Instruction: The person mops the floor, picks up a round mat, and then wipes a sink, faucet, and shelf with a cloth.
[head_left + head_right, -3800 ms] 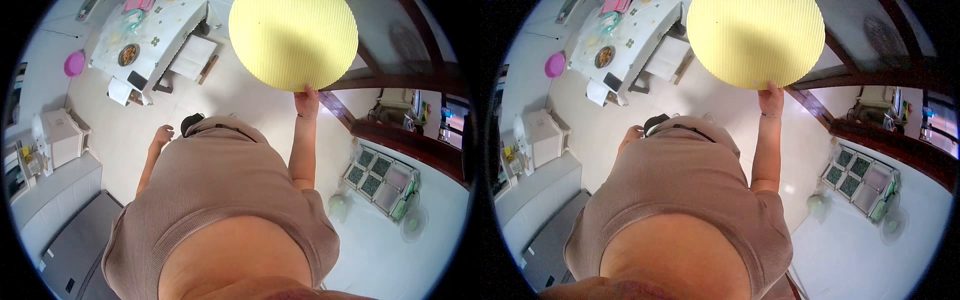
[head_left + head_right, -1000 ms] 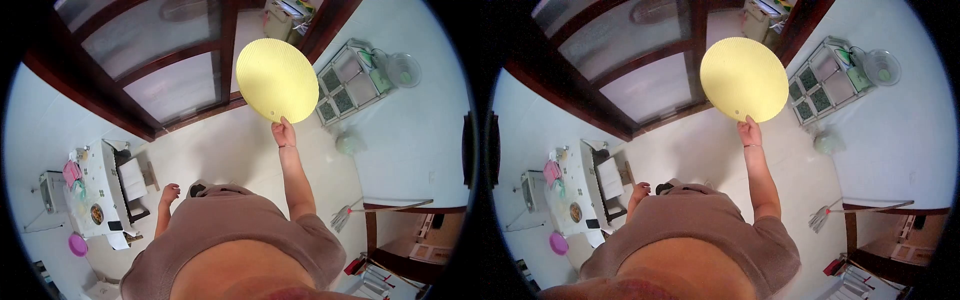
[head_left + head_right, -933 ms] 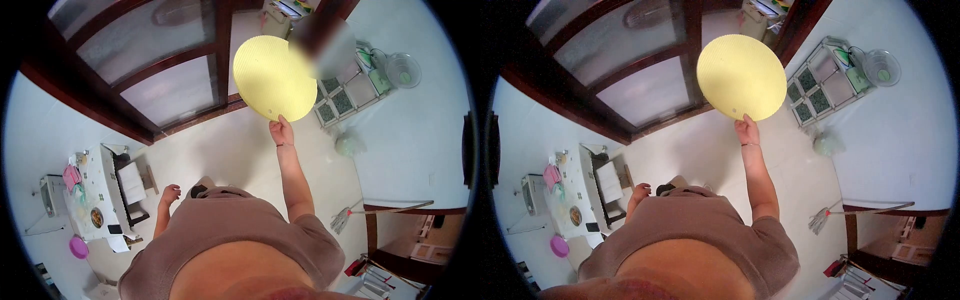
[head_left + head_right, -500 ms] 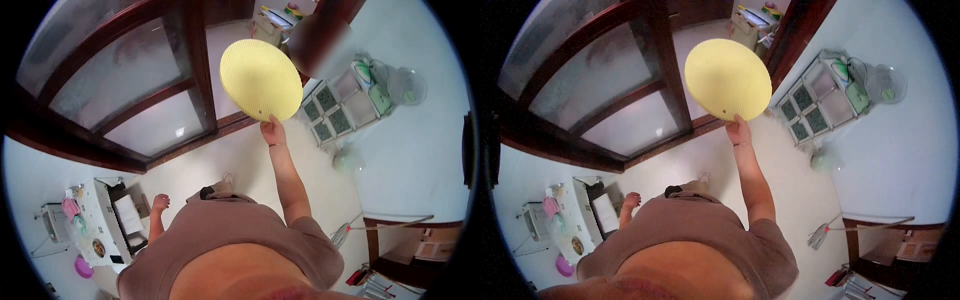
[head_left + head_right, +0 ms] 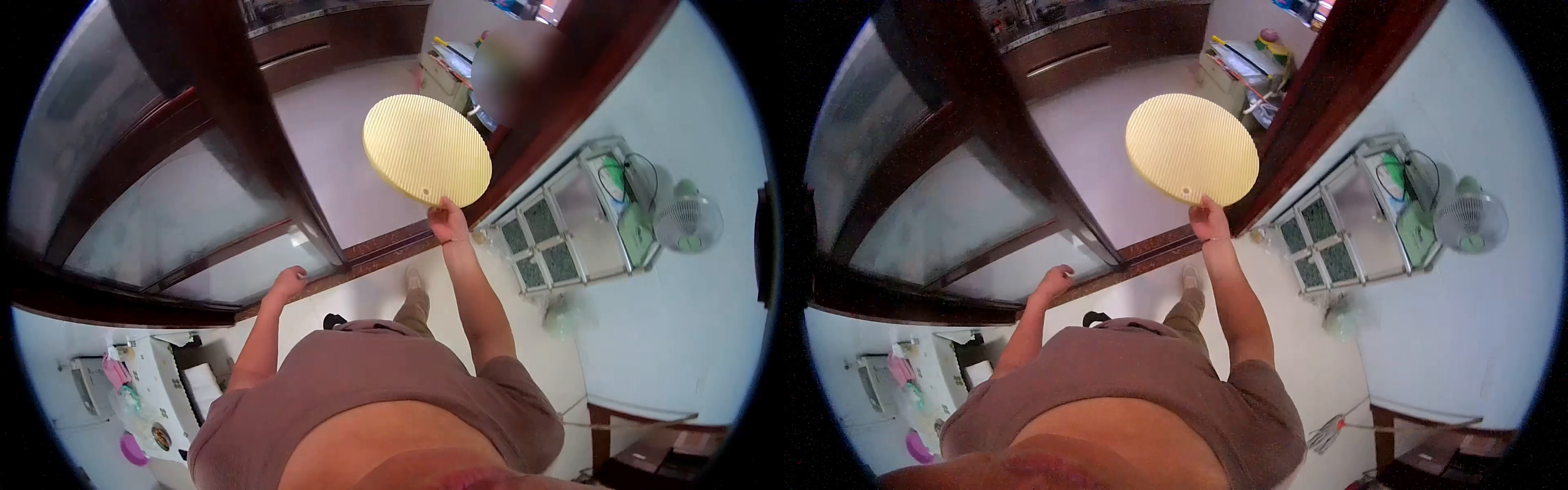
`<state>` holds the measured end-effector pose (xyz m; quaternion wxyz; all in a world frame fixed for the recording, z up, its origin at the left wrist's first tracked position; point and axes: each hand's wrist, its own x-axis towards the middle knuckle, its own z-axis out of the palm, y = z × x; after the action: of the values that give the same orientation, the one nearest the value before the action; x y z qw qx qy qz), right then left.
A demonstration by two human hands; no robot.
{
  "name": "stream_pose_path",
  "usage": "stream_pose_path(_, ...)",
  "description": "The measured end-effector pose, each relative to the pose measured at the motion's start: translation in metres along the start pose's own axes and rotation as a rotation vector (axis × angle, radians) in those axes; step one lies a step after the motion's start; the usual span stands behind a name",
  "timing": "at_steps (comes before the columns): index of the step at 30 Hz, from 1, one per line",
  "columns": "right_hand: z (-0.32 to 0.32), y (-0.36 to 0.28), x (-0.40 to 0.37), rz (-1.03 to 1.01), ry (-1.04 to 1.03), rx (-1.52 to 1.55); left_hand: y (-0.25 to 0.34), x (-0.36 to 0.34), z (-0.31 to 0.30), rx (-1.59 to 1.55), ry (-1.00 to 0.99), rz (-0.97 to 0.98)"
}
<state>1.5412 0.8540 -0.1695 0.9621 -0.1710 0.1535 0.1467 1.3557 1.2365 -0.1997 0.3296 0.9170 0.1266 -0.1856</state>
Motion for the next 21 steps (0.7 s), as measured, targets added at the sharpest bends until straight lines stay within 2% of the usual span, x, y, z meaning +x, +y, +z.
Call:
stream_pose_path(2, 0.010, -0.018, 0.049, 0.040, 0.026, -0.011, -0.015, 0.027, 0.015, 0.017, 0.044, -0.004)
stream_pose_path(4, 0.019, -0.038, 0.099, 0.060, -0.055, -0.024, -0.031, 0.038, 0.034, 0.016, 0.084, -0.089)
stream_pose_path(5, 0.031, -0.047, 0.117, 0.077, -0.076, -0.030, -0.064, 0.047, 0.054, 0.167, 0.082, -0.010)
stream_pose_path(6, 0.040, -0.055, 0.137, 0.089, -0.085, -0.039, -0.124, 0.056, 0.091, 0.319, 0.078, 0.069)
stream_pose_path(7, 0.051, -0.064, 0.157, 0.087, -0.062, -0.047, -0.216, 0.070, 0.155, 0.633, -0.187, 0.021)
stream_pose_path(9, 0.078, -0.080, 0.193, 0.076, 0.034, -0.091, -0.198, 0.009, 0.169, 0.381, -0.308, -0.256)
stream_pose_path(11, 0.092, -0.099, 0.239, 0.118, 0.037, -0.095, -0.170, -0.022, 0.176, 0.110, -0.279, -0.516)
stream_pose_path(13, 0.110, -0.108, 0.278, 0.158, 0.039, -0.082, -0.138, -0.025, 0.175, -0.072, -0.210, -0.663)
stream_pose_path(17, 0.122, -0.100, 0.374, 0.200, 0.086, -0.126, -0.072, 0.027, 0.158, -0.303, -0.062, -0.758)
stream_pose_path(21, 0.162, -0.077, 0.449, 0.268, 0.121, -0.110, -0.029, 0.102, 0.123, -0.426, 0.023, -0.740)
